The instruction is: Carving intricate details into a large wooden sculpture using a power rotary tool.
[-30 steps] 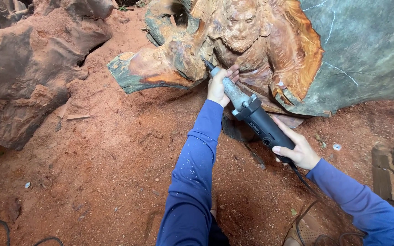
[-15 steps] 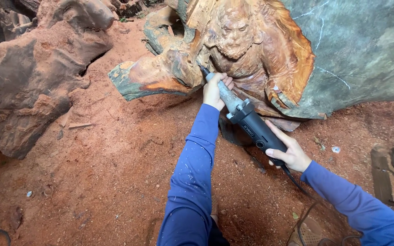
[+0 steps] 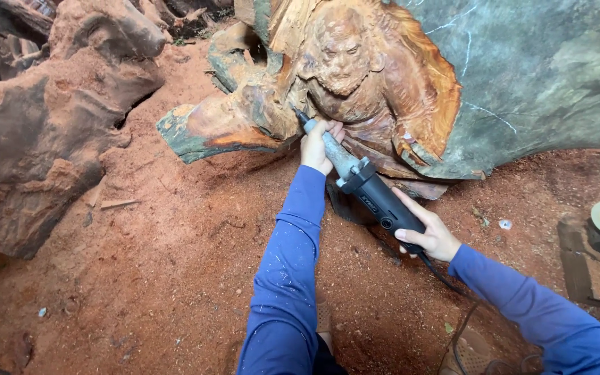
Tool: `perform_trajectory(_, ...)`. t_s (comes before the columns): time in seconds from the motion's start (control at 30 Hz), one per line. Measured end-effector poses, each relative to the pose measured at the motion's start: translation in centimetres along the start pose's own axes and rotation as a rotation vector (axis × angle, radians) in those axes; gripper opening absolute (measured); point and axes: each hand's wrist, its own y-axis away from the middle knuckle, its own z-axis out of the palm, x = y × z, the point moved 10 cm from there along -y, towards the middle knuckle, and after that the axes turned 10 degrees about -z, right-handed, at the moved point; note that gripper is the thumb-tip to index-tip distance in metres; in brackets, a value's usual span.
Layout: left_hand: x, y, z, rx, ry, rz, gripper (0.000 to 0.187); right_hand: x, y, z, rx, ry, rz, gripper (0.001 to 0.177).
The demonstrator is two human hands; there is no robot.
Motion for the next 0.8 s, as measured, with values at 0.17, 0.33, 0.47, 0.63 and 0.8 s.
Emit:
perform_trajectory(0.17,0.1,0.9,0.1,-0.012,0.006,0.017,0.036,0.9,0.1,-0.2,0.005,-0.009,-0.020,0.090)
perform_trajectory(0.33,-0.2,0.5,0.0,-0.021,0.026,0.017,0.033,1.3,-0.1,-0.4,0.011,-0.020,-0.024,0.090)
perform_trajectory(0.47,0.1,-0.4,-0.6,-0.018,0.021,0.046,0.031,1.6,-0.5,0.3,-0.005,-0.039,-0.030,0.091)
perform_trajectory(0.63,-0.1,0.1,-0.8,-0.030,0.036,0.030,0.033,1.5,-0.5,0.7,-0.017,-0.048,-0.025,0.091)
perform_trajectory(0.8,-0.3,0.6,-0.4,-0.059,0.015,0.064,0.036,2.1,-0.4,0.1,0.005,-0.033,0.006,0.091)
